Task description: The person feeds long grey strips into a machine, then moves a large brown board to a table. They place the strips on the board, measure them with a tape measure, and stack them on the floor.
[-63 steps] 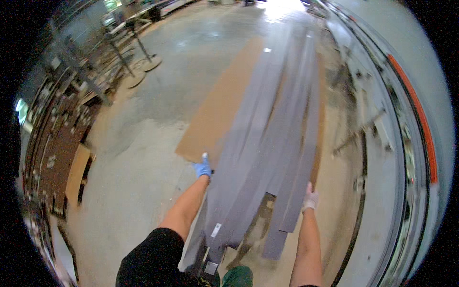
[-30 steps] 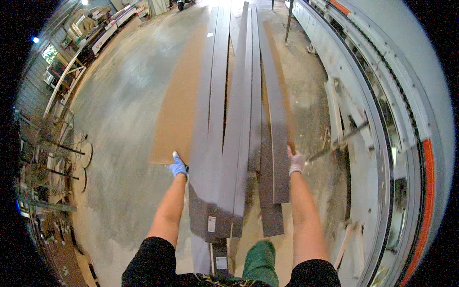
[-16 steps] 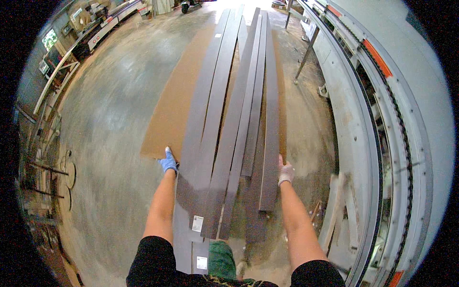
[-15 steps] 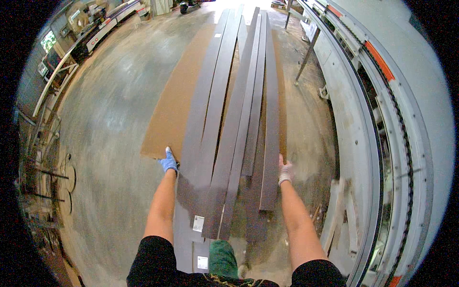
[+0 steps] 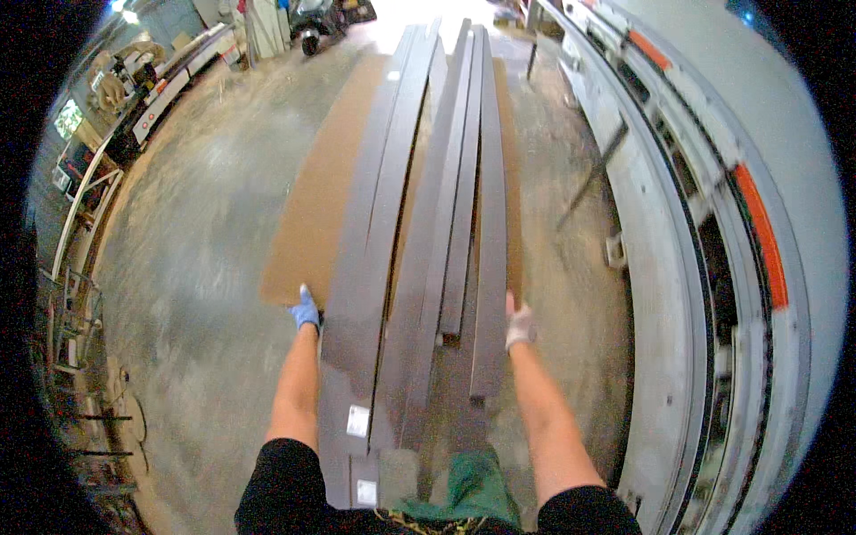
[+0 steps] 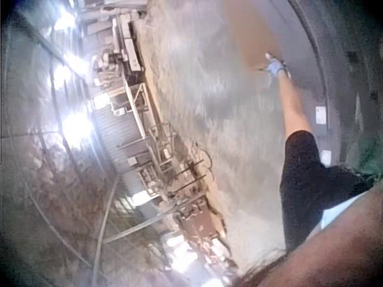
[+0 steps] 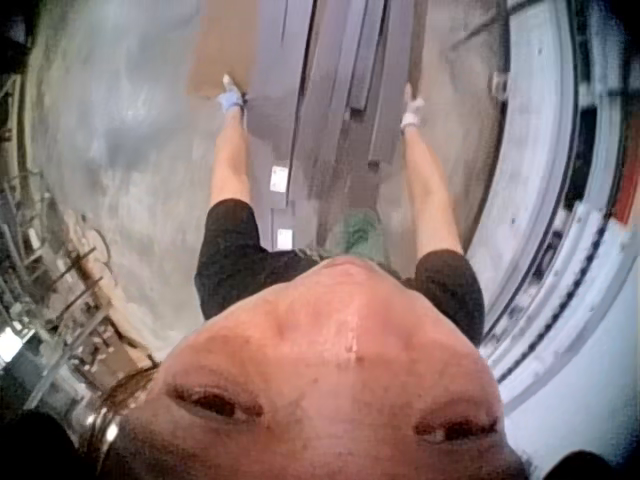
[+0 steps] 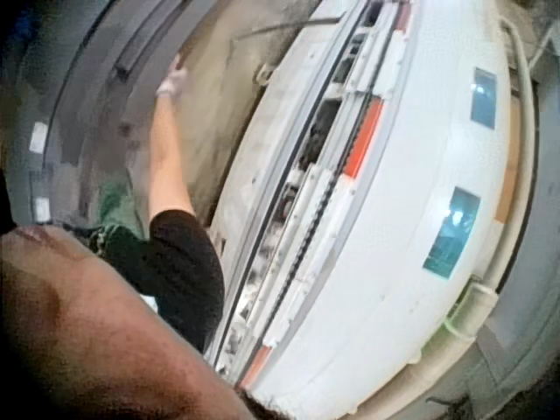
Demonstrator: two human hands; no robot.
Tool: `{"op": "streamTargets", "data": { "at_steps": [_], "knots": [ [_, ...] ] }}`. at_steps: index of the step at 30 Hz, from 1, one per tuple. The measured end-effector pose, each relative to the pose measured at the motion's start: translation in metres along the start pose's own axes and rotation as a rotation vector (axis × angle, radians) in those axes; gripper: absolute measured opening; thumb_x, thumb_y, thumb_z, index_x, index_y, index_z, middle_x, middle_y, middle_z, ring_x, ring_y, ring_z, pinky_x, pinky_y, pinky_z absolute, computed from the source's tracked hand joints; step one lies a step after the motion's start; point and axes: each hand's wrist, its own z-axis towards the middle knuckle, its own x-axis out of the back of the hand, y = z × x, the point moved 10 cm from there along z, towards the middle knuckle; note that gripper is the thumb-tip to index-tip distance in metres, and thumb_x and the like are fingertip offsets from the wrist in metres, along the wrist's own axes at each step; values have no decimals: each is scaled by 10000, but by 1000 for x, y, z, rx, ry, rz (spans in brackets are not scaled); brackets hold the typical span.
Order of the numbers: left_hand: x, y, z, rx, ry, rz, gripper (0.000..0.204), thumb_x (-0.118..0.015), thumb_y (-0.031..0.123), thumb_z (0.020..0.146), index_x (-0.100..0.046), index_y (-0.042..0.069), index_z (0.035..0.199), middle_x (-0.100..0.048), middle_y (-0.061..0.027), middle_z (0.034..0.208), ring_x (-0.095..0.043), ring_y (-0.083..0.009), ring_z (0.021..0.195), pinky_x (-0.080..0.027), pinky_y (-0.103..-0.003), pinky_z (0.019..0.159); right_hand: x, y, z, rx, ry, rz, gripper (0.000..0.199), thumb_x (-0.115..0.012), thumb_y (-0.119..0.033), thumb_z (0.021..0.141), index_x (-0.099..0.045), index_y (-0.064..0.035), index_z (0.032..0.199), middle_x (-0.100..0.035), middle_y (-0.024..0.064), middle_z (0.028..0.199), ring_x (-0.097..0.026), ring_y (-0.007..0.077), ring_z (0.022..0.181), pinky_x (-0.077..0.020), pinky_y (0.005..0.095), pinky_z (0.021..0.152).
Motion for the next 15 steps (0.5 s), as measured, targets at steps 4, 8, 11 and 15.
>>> {"op": "streamTargets", "data": {
  "at_steps": [4,8,11,15],
  "knots": [
    [-114,22,78,-8,2,52,950,-703,372,787,-80,40,1422,-450,-185,1300,-542,-290,1058,-492,-413,852,-28,-99,106,-100,-137,-56,880,-359,-747,782,-528,-4,1223,-561,249,1178,-534,382,1110,-414,449,930],
    [-249,79,104,32,-48,-67,945,-701,353,793,-71,41,1424,-436,-175,1314,-540,-292,1058,-490,-411,857,-50,-152,220,-90,-104,-5,894,-344,-752,784,-520,2,1232,-536,241,1224,-509,366,1153,-399,443,955],
    [-315,114,136,32,-25,-94,914,-693,327,803,-80,66,1429,-433,-166,1316,-533,-287,1065,-489,-411,859,-68,-201,287,-116,-182,-44,898,-352,-753,781,-507,-5,1255,-530,237,1237,-510,362,1155,-391,445,962],
    [-415,141,185,31,-14,-113,877,-672,254,828,-55,117,1436,-386,-163,1353,-489,-266,1121,-458,-405,907,-92,-260,387,-114,-185,-15,904,-360,-751,778,-493,-5,1270,-522,242,1244,-505,362,1160,-390,438,965]
  ]
}}
